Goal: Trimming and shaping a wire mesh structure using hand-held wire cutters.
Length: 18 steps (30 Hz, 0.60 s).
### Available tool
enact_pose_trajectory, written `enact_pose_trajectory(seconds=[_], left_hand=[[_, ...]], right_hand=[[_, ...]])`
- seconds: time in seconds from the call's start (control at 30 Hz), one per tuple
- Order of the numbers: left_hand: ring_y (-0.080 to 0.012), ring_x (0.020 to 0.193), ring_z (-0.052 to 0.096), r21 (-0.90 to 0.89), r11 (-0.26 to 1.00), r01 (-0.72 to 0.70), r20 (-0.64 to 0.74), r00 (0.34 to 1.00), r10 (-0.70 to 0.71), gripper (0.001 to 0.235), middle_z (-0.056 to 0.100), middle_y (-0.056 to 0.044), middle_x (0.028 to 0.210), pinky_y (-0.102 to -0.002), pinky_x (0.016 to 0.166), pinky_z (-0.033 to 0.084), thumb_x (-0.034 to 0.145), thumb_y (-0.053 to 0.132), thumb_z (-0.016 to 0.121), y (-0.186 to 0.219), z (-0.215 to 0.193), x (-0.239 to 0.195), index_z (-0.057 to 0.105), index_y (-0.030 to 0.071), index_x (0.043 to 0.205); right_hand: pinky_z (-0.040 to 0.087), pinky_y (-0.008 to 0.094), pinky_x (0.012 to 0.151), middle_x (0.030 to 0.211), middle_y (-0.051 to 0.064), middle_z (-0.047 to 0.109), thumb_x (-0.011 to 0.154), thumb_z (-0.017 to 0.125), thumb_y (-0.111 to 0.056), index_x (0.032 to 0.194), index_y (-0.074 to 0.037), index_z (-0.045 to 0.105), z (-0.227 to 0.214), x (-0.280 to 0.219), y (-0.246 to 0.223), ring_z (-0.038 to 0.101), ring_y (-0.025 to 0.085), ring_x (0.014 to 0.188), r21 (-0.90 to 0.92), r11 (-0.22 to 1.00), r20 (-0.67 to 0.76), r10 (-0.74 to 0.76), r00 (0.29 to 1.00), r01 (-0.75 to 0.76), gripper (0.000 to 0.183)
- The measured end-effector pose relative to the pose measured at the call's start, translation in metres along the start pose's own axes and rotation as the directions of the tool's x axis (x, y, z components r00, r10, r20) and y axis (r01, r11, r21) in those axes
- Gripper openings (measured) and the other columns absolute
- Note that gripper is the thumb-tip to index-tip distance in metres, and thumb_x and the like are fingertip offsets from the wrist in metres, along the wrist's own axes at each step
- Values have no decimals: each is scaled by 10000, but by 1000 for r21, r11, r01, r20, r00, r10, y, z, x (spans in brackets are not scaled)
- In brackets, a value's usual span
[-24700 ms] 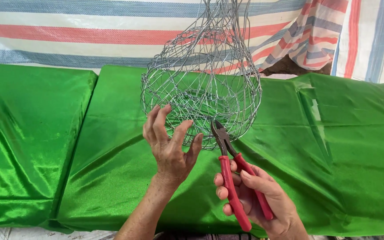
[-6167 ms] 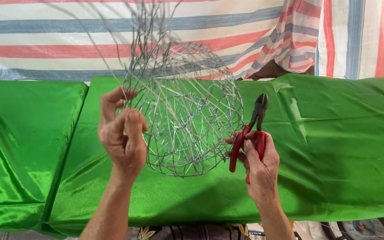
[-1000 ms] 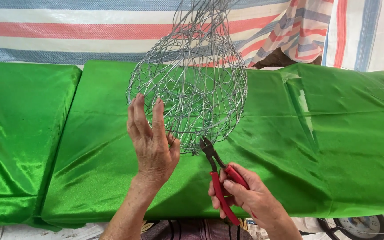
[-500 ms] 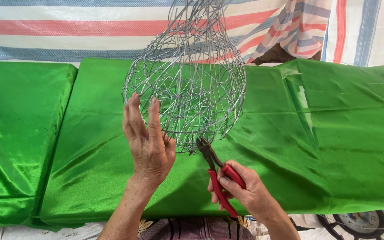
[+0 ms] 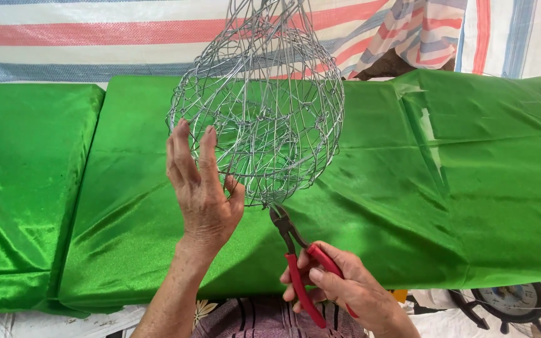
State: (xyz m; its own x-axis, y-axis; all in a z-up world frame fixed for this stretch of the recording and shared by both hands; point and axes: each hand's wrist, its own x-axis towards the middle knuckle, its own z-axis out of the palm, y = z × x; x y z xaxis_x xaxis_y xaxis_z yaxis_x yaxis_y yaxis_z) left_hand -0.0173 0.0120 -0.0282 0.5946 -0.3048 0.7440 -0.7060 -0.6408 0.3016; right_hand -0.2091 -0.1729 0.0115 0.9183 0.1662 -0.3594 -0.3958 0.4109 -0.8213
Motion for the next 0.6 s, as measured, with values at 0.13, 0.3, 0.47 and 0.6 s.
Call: enact_pose_trajectory(seconds=[0.13,0.3,0.47,0.6], left_hand=[[-447,1645,193,-7,1000,29,15,999,-29,821,132,-238,1724,-676,1380,244,868,53,585,-2,2,-1,300,82,1637],[-418,1648,204,-24,999,37,33,999,-36,793,125,-223,1730,-692,1365,254,938,233,634,-3,0,1,292,106,1643],[-418,1654,183,-46,998,41,72,997,-37,883,109,-220,1736,-680,1372,228,917,331,727,-3,-10,6,286,130,1655],[-411,1640,179,-19,999,43,47,998,-42,804,123,-190,1725,-688,1347,240,977,649,579,-3,-9,15,383,176,1597]], right_hand=[[695,499,747,1097,306,737,969,586,-143,1082,-5,580,-11,-6,14,784,371,909,107,994,-59,-10,998,16,178],[723,527,748,1084,272,791,943,580,-139,1082,9,647,-21,-6,23,826,390,896,-4,1000,-265,-29,964,29,214],[699,566,779,1109,298,756,951,580,-109,1109,32,621,-28,-3,37,797,422,940,123,990,-257,-29,966,63,216],[700,556,777,1131,329,755,940,601,-122,1092,21,607,-24,0,39,798,448,957,167,985,-196,-6,981,39,209]])
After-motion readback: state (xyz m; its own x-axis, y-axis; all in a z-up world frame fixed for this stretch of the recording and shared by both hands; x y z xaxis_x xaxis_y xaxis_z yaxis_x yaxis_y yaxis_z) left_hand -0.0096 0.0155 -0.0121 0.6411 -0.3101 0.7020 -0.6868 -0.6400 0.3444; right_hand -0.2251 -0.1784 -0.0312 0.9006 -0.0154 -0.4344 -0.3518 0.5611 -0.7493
